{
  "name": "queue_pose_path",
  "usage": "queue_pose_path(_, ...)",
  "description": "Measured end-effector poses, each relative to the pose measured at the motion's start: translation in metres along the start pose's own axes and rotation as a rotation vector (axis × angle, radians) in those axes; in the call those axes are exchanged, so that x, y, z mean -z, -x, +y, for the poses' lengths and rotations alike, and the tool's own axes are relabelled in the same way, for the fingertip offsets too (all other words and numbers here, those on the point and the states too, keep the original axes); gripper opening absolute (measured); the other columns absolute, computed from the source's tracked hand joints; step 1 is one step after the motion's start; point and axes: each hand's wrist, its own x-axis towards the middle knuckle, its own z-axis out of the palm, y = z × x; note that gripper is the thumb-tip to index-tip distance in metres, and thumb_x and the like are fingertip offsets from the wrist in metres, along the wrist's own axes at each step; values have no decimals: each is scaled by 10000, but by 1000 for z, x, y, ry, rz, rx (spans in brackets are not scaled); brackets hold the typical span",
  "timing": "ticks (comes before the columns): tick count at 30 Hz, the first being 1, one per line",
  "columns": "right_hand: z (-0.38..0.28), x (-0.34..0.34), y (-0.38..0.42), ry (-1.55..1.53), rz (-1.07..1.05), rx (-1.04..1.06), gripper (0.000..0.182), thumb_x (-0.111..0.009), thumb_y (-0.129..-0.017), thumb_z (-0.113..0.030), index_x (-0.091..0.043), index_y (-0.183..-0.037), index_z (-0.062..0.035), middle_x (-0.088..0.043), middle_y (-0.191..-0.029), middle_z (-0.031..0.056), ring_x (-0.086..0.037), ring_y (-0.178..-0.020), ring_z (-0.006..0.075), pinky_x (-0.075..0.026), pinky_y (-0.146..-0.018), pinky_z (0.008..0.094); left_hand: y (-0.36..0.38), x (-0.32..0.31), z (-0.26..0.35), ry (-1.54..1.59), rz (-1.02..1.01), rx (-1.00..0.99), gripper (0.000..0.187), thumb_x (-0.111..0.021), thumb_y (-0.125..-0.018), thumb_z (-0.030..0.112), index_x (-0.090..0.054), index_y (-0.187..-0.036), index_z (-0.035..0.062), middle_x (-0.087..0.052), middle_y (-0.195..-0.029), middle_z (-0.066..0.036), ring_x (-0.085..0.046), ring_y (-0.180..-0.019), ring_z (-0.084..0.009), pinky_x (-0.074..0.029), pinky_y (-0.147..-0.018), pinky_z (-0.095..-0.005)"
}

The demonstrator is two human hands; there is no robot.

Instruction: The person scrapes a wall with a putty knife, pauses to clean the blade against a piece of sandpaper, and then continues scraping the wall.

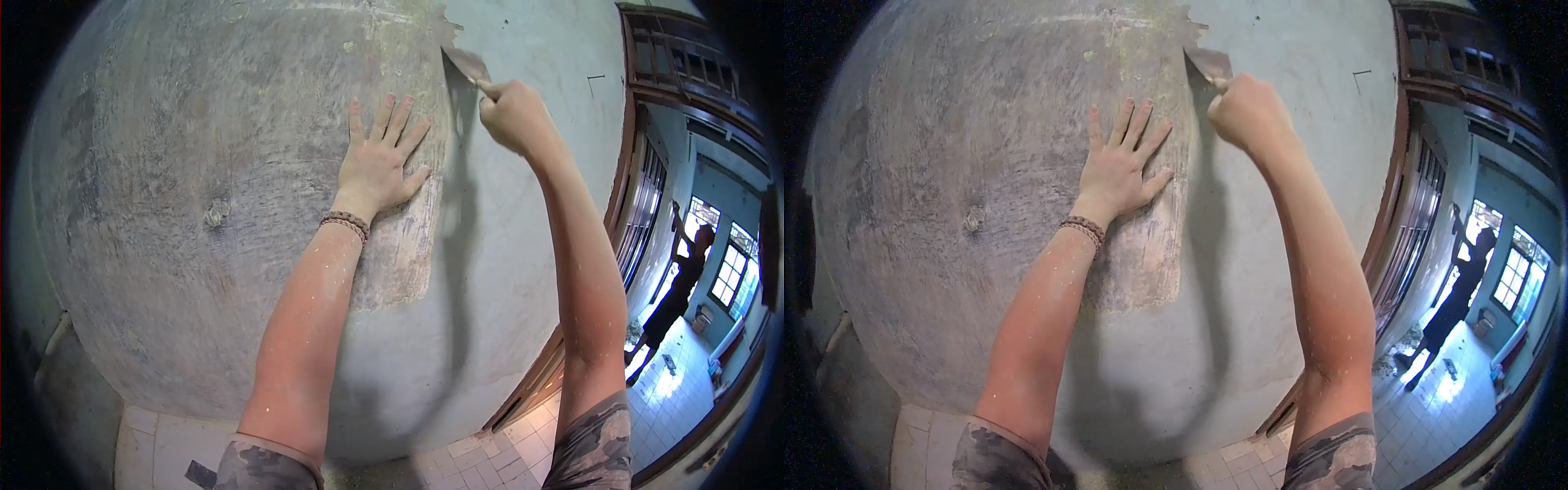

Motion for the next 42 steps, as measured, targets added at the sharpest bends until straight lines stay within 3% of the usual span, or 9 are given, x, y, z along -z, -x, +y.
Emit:
queue_pose_path(2, 7, -3, -32, -6, 57, 23, 413, -499, -822, -152, -655, -1198, -85, -650, -820, 285, -659, -751, 403, -521, -753, 426, 1, 0, 1, -3, -3, 0, 693, -431, -900, 613, -301, -1500, 291, -189, -1591, -65, -108, -1479, -267, 26, -1147, -642)
queue_pose_path(8, 16, -2, -7, 48, 42, 40, 396, -506, -820, -156, -672, -1173, -88, -646, -820, 297, -650, -685, 373, -521, -717, 428, 0, 0, 1, 9, -13, -6, 692, -438, -900, 609, -304, -1499, 290, -190, -1591, -66, -104, -1481, -269, 27, -1147, -642)
queue_pose_path(14, 23, 35, -7, -134, -121, -140, 356, -544, -858, -218, -690, -1165, -110, -607, -591, 104, -562, -446, 181, -449, -420, 358, -1, 0, 3, -20, -39, 13, 698, -435, -899, 615, -296, -1503, 293, -169, -1597, -57, -85, -1483, -264, 31, -1149, -637)
queue_pose_path(23, 33, -2, -21, -31, 14, -44, 364, -491, -865, -213, -681, -1159, -114, -663, -983, 270, -641, -937, 422, -515, -866, 463, 3, 1, 10, -50, -58, 42, 718, -417, -903, 630, -250, -1518, 299, -137, -1604, -53, -49, -1486, -256, 38, -1148, -638)
queue_pose_path(30, 25, 5, -7, -65, 2, -119, 320, -467, -835, -156, -688, -1023, -20, -665, -1007, 256, -637, -958, 428, -510, -873, 473, 5, -1, 7, -19, -46, 32, 728, -438, -897, 625, -261, -1515, 285, -132, -1604, -66, -41, -1487, -259, 39, -1140, -653)
queue_pose_path(33, 31, 5, -33, 3, 25, -74, 415, -472, -856, -171, -643, -1230, -122, -669, -753, 240, -652, -601, 319, -552, -591, 411, 5, 0, 8, -22, -51, 34, 731, -442, -893, 624, -265, -1514, 282, -130, -1604, -66, -36, -1488, -258, 35, -1140, -655)
queue_pose_path(38, 42, -3, -11, 57, 17, -40, 414, -475, -852, -164, -643, -1226, -111, -677, -782, 237, -657, -639, 321, -549, -621, 424, 4, -1, 9, -17, -53, 37, 761, -442, -877, 652, -260, -1517, 281, -120, -1606, -70, -26, -1487, -276, 46, -1119, -683)
queue_pose_path(39, 34, 3, -14, -55, 10, -73, 320, -475, -795, -133, -699, -978, 4, -662, -992, 279, -639, -949, 438, -510, -860, 476, 3, -1, 9, -25, -65, 42, 783, -445, -866, 671, -256, -1518, 279, -116, -1607, -72, -23, -1487, -284, 53, -1107, -698)
queue_pose_path(42, 29, 11, -42, -78, -27, -154, 336, -485, -803, -142, -696, -1018, 7, -656, -1008, 286, -638, -966, 433, -507, -867, 477, 1, 5, 18, -30, -117, 85, 852, -453, -831, 722, -233, -1526, 279, -94, -1608, -98, 4, -1483, -331, 65, -1073, -734)
